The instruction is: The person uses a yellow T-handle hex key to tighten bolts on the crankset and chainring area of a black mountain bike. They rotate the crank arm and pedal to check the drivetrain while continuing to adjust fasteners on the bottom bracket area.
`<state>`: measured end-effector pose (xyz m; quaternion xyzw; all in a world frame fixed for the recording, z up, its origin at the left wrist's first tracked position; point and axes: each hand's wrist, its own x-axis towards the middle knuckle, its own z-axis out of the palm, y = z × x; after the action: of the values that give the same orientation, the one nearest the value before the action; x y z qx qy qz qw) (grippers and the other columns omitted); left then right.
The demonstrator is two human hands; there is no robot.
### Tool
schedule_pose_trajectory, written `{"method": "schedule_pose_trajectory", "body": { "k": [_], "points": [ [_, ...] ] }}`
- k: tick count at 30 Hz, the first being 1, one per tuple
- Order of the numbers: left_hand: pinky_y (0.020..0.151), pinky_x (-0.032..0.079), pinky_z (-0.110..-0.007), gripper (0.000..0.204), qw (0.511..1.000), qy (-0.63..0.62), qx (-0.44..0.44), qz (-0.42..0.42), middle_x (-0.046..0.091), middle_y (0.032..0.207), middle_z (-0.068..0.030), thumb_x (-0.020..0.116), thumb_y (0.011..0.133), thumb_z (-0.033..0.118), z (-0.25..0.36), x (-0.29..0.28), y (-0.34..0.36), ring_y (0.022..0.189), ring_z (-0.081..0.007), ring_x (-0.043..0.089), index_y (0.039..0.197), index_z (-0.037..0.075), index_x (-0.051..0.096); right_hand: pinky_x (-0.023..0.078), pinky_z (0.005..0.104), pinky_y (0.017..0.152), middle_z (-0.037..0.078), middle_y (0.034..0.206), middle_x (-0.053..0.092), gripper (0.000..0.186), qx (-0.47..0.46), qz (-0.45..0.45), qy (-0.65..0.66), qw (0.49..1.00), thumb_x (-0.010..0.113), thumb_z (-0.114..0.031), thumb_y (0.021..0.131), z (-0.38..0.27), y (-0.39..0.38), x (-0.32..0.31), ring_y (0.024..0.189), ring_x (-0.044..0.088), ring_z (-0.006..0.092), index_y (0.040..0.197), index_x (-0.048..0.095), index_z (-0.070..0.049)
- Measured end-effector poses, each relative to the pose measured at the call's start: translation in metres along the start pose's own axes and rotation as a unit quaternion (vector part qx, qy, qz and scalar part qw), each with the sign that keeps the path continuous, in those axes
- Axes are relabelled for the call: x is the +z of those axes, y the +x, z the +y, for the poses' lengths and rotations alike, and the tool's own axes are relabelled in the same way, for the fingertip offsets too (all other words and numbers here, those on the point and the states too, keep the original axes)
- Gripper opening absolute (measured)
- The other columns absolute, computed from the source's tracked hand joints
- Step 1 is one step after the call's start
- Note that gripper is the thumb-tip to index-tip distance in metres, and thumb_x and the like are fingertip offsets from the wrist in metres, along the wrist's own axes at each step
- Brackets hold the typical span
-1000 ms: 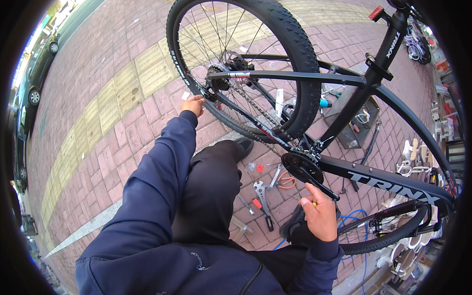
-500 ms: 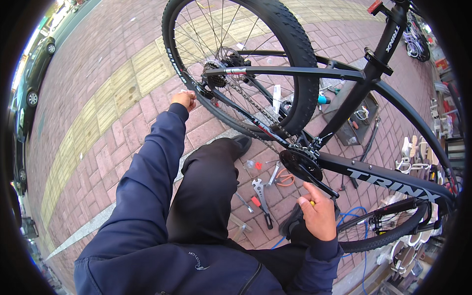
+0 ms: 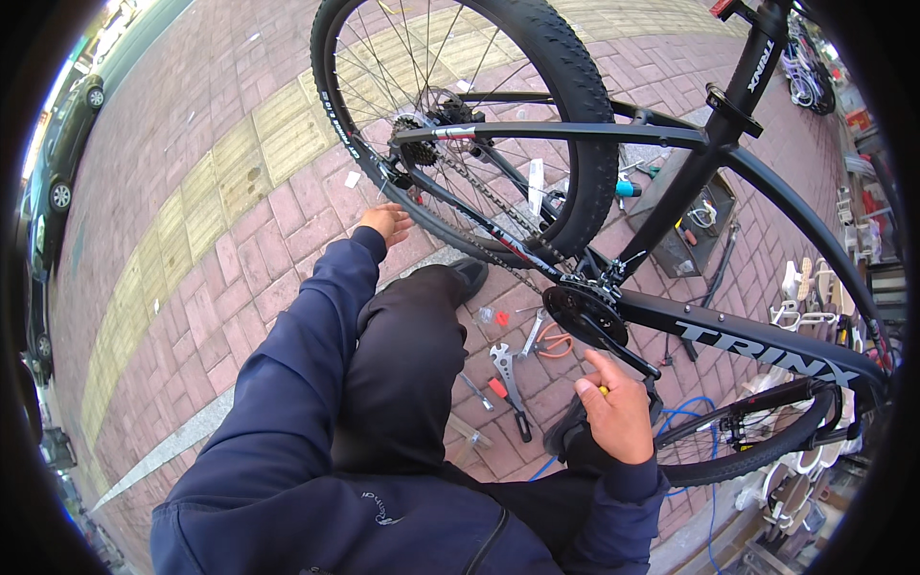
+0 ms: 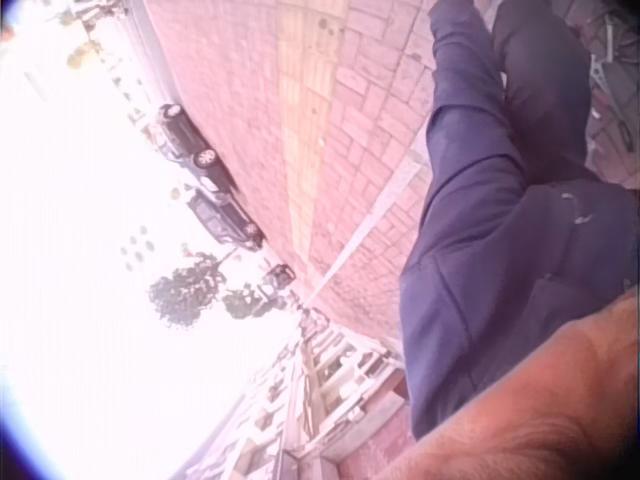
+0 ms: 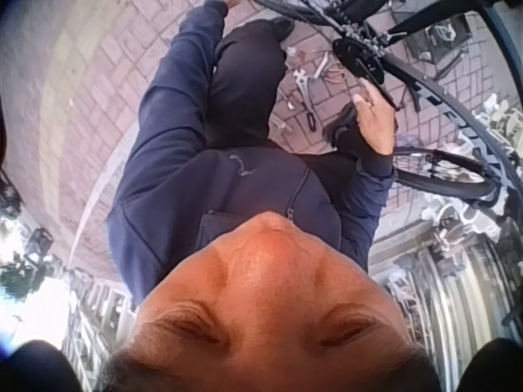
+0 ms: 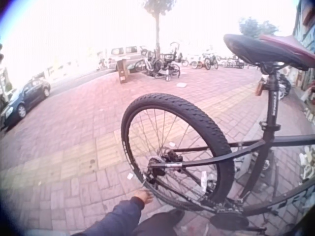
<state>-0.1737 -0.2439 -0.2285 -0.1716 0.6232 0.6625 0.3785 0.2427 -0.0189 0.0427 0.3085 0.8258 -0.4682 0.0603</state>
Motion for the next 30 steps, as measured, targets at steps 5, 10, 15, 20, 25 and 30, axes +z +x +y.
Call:
{"method": "schedule_pose_trajectory", "body": {
  "k": [5, 10, 15, 20, 25, 30],
  "points": [
    [0.091, 0.055, -0.048, 0.062, 0.991, 0.122, 0.058, 0.024, 0.055, 0.139, -0.0037, 0.061, 0.095, 0.004, -0.01, 0.034, 0.014, 0.116, -0.026, 0.062, 0.154, 0.014, 0.043, 0.047, 0.0236, 0.055, 0.006, 0.088, 0.072, 0.044, -0.004, -0.004, -0.006, 1.0, 0.061, -0.009, 0.097, 0.002, 0.002, 0.0, 0.058, 0.055, 0.0069, 0.139, 0.058, 0.003],
    [0.097, 0.052, -0.051, 0.069, 0.991, 0.117, 0.028, -0.062, 0.051, 0.146, -0.0025, 0.061, 0.094, 0.005, -0.005, 0.039, 0.022, 0.122, -0.0274, 0.059, 0.157, 0.019, 0.039, 0.054, 0.0345, 0.07, 0.017, 0.09, 0.074, 0.043, 0.018, 0.006, -0.036, 0.999, 0.067, -0.013, 0.092, -0.006, -0.001, -0.004, 0.074, 0.071, 0.0275, 0.132, 0.064, 0.002],
    [0.097, 0.053, -0.045, 0.062, 0.988, 0.128, 0.076, -0.05, 0.056, 0.147, -0.0077, 0.058, 0.098, 0.009, -0.007, 0.038, 0.002, 0.123, -0.024, 0.061, 0.158, 0.016, 0.042, 0.054, 0.0363, 0.071, 0.019, 0.091, 0.074, 0.043, 0.007, 0.004, -0.041, 0.999, 0.067, -0.014, 0.092, -0.01, -0.003, -0.005, 0.075, 0.072, 0.0316, 0.132, 0.064, 0.002],
    [0.085, 0.056, -0.04, 0.047, 0.959, 0.25, 0.077, -0.107, 0.071, 0.123, -0.0137, 0.064, 0.096, 0.018, 0.015, 0.043, -0.048, 0.104, -0.0276, 0.069, 0.139, -0.002, 0.06, 0.047, 0.0244, 0.055, 0.005, 0.087, 0.071, 0.044, -0.028, 0.01, -0.028, 0.999, 0.063, -0.007, 0.096, 0.0, -0.005, -0.005, 0.059, 0.057, 0.0076, 0.138, 0.06, 0.003],
    [0.099, 0.051, -0.038, 0.05, 0.763, 0.491, 0.327, -0.266, 0.07, 0.123, -0.0222, 0.064, 0.099, 0.026, 0.078, 0.085, -0.147, 0.111, -0.0341, 0.068, 0.137, -0.005, 0.06, 0.049, 0.0278, 0.058, 0.007, 0.084, 0.073, 0.037, -0.002, 0.069, 0.053, 0.996, 0.063, -0.01, 0.097, 0.005, -0.007, -0.007, 0.063, 0.063, 0.0106, 0.131, 0.063, 0.004],
    [0.1, 0.051, -0.045, 0.069, 0.623, 0.434, 0.489, -0.428, 0.065, 0.124, -0.0312, 0.073, 0.091, 0.026, 0.07, 0.175, -0.277, 0.118, -0.0425, 0.064, 0.144, -0.009, 0.049, 0.041, 0.02, 0.05, 0.011, 0.099, 0.072, 0.036, -0.147, 0.085, 0.333, 0.927, 0.057, -0.016, 0.105, -0.002, -0.017, -0.005, 0.056, 0.053, 0.007, 0.138, 0.059, -0.001]
  ]
}}
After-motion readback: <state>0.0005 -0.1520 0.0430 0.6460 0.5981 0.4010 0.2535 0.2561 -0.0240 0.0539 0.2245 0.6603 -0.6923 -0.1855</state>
